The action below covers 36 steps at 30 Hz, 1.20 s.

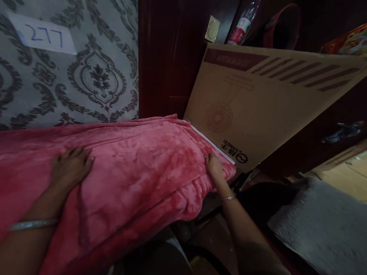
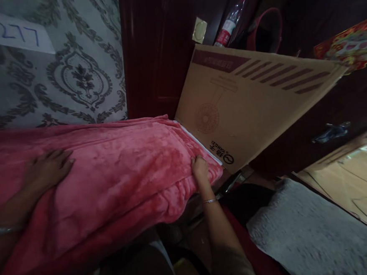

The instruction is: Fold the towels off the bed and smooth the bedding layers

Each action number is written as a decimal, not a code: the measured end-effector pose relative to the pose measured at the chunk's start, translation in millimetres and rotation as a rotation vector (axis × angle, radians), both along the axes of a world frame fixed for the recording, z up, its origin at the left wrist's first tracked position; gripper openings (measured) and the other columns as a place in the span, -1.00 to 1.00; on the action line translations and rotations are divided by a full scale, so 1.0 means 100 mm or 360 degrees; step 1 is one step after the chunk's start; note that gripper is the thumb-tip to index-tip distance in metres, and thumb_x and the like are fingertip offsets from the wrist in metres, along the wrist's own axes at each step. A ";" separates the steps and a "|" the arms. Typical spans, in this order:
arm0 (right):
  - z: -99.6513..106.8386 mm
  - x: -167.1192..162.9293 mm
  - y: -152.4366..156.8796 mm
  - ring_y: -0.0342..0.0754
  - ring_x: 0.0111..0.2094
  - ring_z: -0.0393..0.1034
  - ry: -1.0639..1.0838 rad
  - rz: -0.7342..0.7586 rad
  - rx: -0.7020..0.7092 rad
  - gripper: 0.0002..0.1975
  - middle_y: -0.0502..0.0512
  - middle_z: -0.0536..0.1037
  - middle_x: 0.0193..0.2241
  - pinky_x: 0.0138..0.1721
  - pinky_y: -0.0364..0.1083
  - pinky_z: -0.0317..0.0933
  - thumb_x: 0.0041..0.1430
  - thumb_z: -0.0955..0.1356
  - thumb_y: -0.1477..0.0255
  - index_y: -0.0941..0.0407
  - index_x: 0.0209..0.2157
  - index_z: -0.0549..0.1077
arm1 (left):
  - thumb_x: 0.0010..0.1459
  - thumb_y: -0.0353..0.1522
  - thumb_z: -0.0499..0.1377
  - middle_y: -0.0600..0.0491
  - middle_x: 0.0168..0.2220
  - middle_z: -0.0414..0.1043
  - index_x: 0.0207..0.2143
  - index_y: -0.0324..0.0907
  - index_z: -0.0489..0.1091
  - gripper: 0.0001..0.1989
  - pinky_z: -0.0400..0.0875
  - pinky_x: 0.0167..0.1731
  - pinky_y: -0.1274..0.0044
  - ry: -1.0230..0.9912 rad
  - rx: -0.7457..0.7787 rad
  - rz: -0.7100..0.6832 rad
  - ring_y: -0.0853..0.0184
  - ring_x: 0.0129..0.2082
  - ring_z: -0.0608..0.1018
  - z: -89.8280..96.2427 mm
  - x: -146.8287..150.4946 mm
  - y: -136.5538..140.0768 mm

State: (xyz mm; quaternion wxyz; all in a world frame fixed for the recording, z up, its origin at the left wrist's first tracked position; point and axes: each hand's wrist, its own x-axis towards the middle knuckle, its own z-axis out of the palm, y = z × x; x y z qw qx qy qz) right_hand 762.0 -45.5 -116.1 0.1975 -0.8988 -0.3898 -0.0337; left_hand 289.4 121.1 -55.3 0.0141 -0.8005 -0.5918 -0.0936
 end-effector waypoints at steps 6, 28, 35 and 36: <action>-0.03 0.25 -0.10 0.05 -0.16 0.51 -0.0057 0.0021 0.0006 -0.72 0.29 0.61 -0.18 -0.19 -0.10 0.19 0.41 0.22 0.36 0.20 -0.07 0.47 | 0.39 -0.25 -0.23 -0.20 0.40 0.09 0.33 -0.34 0.19 -0.40 0.06 0.26 0.05 0.0145 0.0002 0.0033 -0.03 0.37 0.15 -0.06 -0.01 0.04; -0.02 -0.94 0.62 0.12 0.45 -0.18 -0.0163 0.1019 -0.0217 -0.39 0.12 0.01 0.44 0.39 0.25 -0.24 0.44 0.17 0.14 0.00 0.42 0.09 | 0.36 -0.10 -0.18 -0.12 0.42 0.08 0.37 -0.22 0.14 -0.35 0.07 0.27 0.07 0.0272 0.0004 0.0109 0.00 0.40 0.11 -0.19 -0.10 0.19; 0.06 -0.80 1.02 0.10 0.14 0.41 0.0199 0.1002 0.0225 -0.67 0.18 0.55 0.10 0.20 0.05 0.20 0.30 0.33 0.39 0.07 0.06 0.56 | 0.35 -0.13 -0.19 -0.15 0.39 0.14 0.33 -0.25 0.20 -0.36 0.12 0.23 0.06 0.0284 0.0041 0.0110 -0.01 0.38 0.16 -0.20 -0.08 0.18; 0.11 -0.81 1.16 0.07 0.08 0.46 0.0223 0.0971 0.0276 -0.69 0.17 0.59 0.05 0.15 0.01 0.25 0.28 0.33 0.43 0.08 0.02 0.57 | 0.34 -0.13 -0.20 -0.15 0.39 0.14 0.33 -0.25 0.20 -0.35 0.13 0.23 0.06 0.0279 0.0050 0.0103 -0.02 0.38 0.16 -0.21 -0.08 0.18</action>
